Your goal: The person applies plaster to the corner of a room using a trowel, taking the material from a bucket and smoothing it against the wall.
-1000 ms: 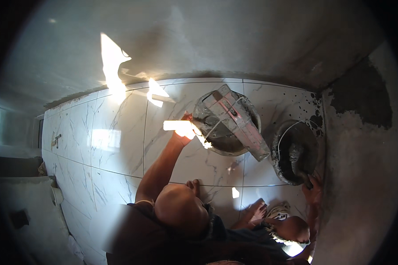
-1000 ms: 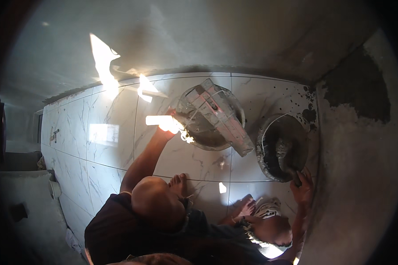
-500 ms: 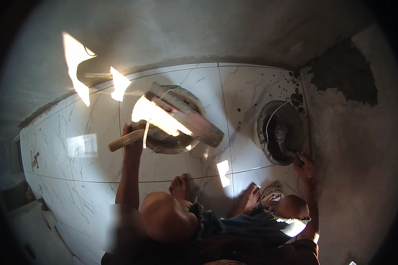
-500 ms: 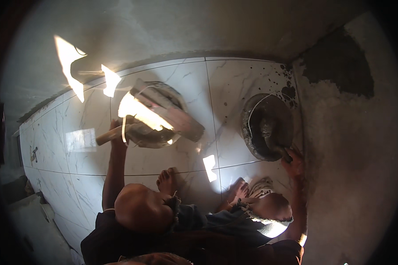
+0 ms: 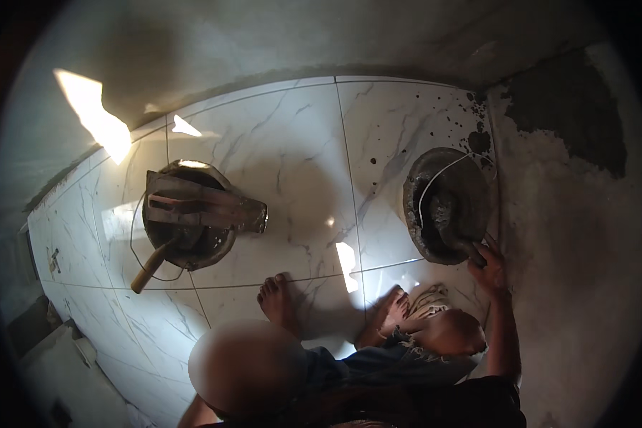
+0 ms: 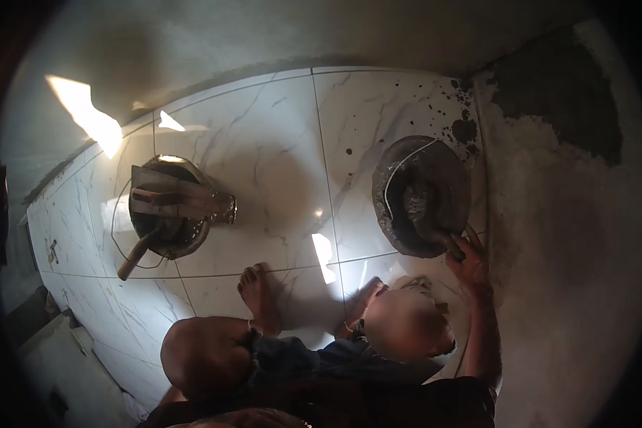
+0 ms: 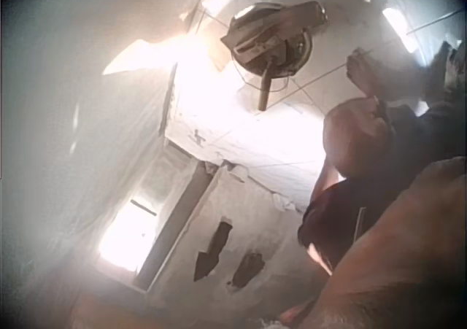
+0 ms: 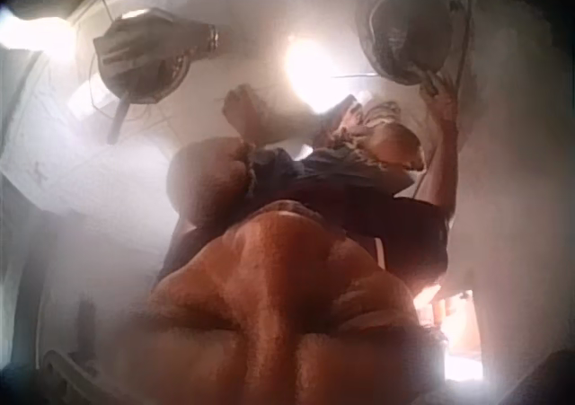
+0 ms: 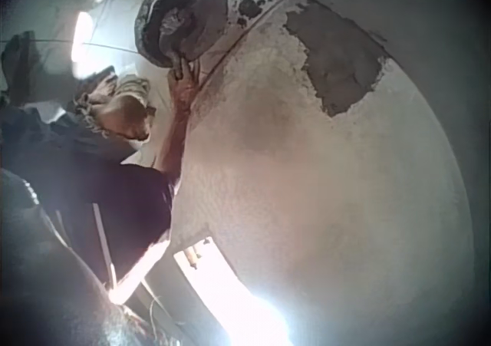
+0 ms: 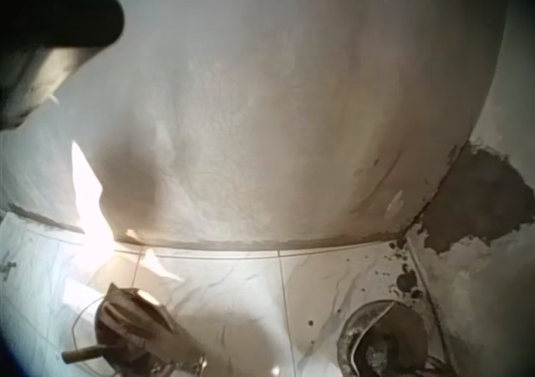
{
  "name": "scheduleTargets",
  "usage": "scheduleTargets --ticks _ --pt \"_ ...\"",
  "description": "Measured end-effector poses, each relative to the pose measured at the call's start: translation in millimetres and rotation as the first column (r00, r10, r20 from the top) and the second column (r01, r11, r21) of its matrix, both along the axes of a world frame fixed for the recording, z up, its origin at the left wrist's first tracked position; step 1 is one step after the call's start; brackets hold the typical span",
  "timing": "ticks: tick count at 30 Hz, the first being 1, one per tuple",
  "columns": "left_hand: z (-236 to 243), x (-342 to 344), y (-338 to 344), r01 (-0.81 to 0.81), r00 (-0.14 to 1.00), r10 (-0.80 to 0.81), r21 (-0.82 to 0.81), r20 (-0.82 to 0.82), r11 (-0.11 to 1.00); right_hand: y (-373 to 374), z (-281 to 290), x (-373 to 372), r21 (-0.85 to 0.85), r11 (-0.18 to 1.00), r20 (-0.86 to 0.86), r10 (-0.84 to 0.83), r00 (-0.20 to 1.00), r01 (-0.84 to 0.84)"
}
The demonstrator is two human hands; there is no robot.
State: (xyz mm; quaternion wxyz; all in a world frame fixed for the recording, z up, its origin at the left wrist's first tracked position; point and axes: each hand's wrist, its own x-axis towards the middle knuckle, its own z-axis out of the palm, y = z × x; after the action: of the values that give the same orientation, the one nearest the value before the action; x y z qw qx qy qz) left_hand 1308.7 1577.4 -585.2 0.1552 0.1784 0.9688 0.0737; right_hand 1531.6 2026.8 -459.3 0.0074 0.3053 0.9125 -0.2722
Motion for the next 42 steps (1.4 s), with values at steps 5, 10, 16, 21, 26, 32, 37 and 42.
scheduleTargets --ticks 5,10,16,21,26,32,37,42 --pt "-15.5 25.7 23.8 0.070 0.985 -0.095 -0.167 -0.143 0.983 10.7 -5.4 8.1 0.030 0.997 0.072 0.072 0.995 -0.074" --pt "-5.5 20.1 23.9 0.045 0.995 -0.055 -0.122 -0.078 0.992 19.5 -15.8 18.7 -0.043 0.999 0.091 0.031 0.995 -0.027" --pt "-3.0 19.8 26.3 0.032 0.999 -0.026 -0.180 0.033 0.983 19.1 -10.7 14.4 -0.018 0.997 0.111 0.080 0.991 -0.078" --pt "-3.0 27.2 30.1 -0.282 0.954 0.279 0.013 0.111 0.959 18.5 1.4 -0.8 -0.035 0.995 0.162 0.099 0.982 -0.094" --pt "83.8 54.7 11.3 -0.371 0.903 0.347 0.052 0.253 0.927 26.0 16.0 -9.5 -0.086 0.995 0.309 0.074 0.948 -0.050" --pt "261.0 93.4 -43.1 -0.430 0.692 0.353 -0.034 0.629 0.902 21.7 76.7 -2.3 0.027 0.999 0.461 0.004 0.888 -0.018" --pt "418.9 85.9 -55.3 -0.423 0.483 0.297 -0.078 0.824 0.903 -51.7 240.8 28.3 -0.484 0.774 0.389 -0.227 0.893 0.408" --pt "537.3 54.6 6.5 -0.241 0.325 0.008 0.075 0.946 0.968 -151.8 383.1 148.2 -0.475 0.686 0.480 -0.323 0.816 0.551"
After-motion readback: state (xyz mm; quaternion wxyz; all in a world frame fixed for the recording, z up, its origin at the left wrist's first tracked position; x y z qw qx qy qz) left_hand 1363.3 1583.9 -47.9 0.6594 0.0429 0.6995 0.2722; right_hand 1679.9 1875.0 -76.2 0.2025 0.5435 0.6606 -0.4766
